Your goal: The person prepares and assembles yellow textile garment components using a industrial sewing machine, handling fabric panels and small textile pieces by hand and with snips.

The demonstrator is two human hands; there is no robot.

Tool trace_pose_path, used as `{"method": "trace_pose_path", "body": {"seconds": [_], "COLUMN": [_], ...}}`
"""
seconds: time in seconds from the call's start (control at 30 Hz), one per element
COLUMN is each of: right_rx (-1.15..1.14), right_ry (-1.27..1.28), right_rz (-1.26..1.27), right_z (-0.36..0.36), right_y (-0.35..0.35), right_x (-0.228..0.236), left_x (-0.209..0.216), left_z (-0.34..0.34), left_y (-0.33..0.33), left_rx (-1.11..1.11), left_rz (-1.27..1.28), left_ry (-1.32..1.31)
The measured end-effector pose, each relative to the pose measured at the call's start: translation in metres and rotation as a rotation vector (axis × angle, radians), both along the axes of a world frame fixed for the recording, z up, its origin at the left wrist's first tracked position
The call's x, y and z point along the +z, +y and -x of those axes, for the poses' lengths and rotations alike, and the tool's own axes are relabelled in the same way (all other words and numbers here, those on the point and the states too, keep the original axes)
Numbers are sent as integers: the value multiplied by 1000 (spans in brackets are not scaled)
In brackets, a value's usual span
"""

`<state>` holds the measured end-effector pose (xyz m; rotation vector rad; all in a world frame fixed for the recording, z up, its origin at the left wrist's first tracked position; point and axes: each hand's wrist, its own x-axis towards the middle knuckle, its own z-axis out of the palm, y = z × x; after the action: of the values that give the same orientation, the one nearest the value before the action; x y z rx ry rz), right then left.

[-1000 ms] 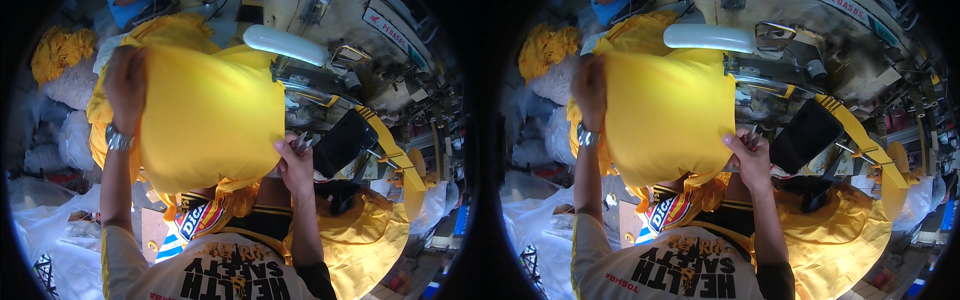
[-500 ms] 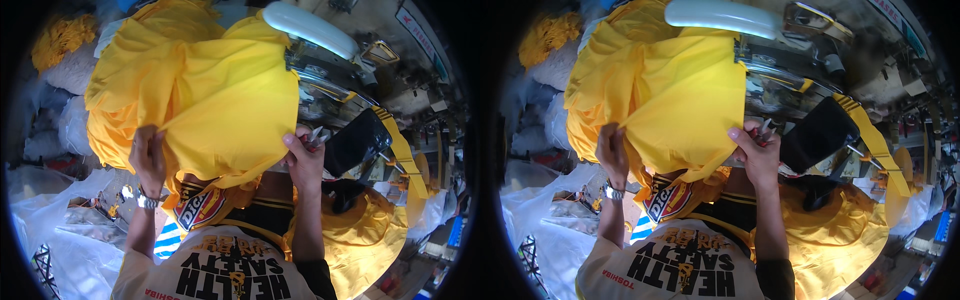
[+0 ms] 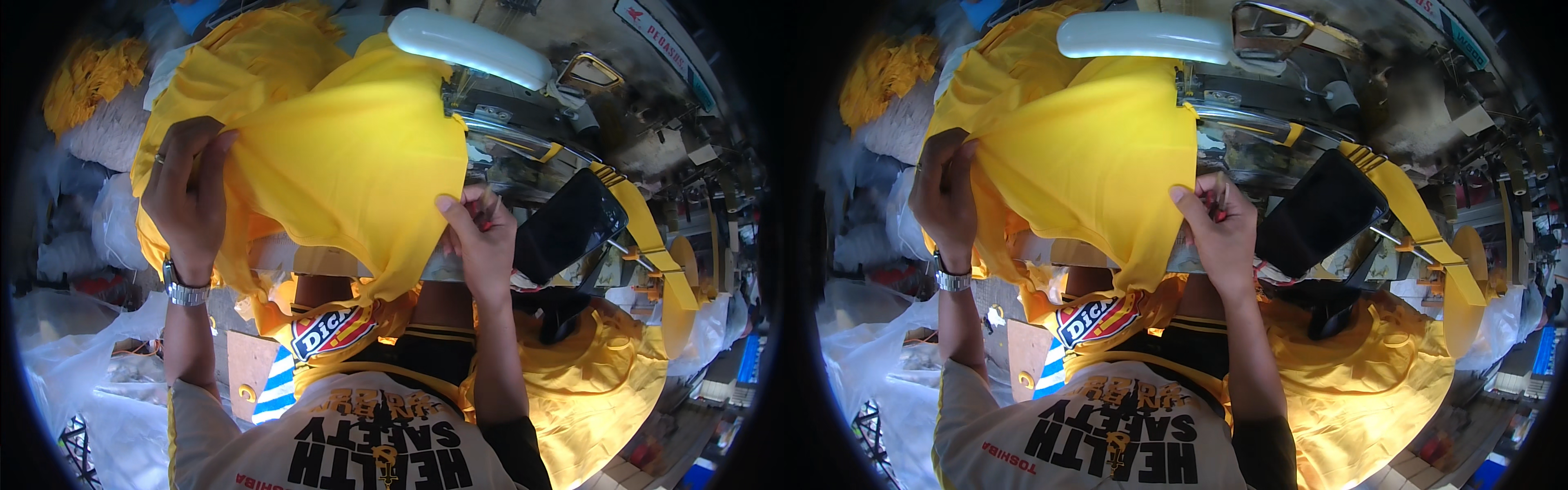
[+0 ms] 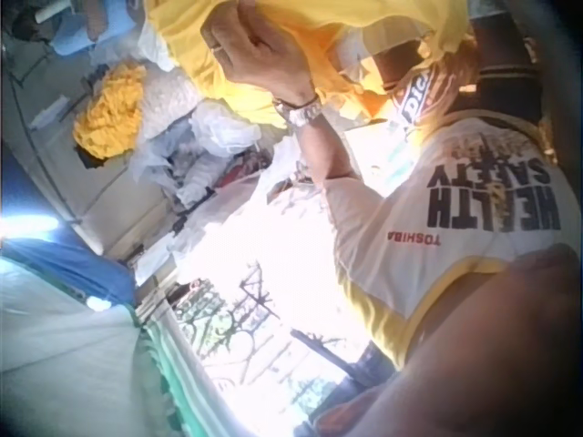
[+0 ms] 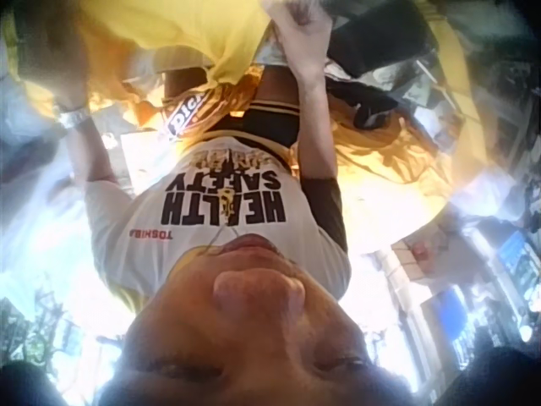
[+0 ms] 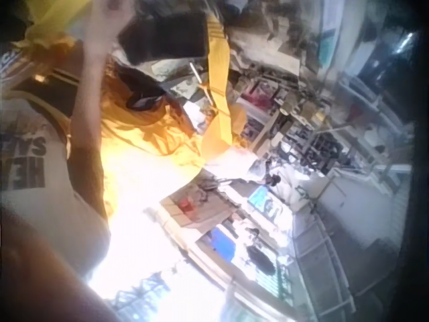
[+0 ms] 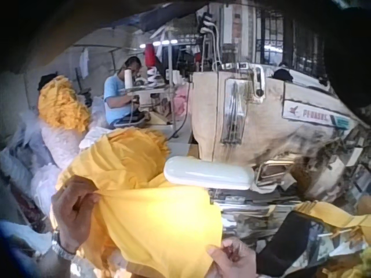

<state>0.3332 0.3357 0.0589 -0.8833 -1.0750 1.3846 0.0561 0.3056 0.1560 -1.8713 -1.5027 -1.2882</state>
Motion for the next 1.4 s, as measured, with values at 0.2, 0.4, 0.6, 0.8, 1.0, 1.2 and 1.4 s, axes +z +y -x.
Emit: {"method": "trace_pose_path", "body": {"seconds": [0.2, 0.4, 0.6, 0.8, 1.0, 1.2, 1.4], "right_rx": [79, 124, 83, 51, 6, 29, 9], "right_ry": [-90, -145, -99, -38, 39, 153, 30], "right_rz": [62, 75, 102, 84, 79, 97, 8], "right_z": [2, -7, -6, -5, 4, 6, 9], "right_y": [-4, -5, -7, 0, 7, 1, 11], "right_x": [13, 11, 21, 18, 21, 27, 49], "left_x": [26, 40, 61, 67, -9, -81, -29], "left_z": [8, 22, 25, 12, -22, -103, -113], "left_y": [26, 60, 96, 164, 153, 3, 35], "left_rx": [-39, -64, -27, -56, -114, -342, -395], "left_rz": [-92, -191, -161, -258, -343, 526, 317], "left_ry": [106, 195, 158, 195, 232, -569, -490]}}
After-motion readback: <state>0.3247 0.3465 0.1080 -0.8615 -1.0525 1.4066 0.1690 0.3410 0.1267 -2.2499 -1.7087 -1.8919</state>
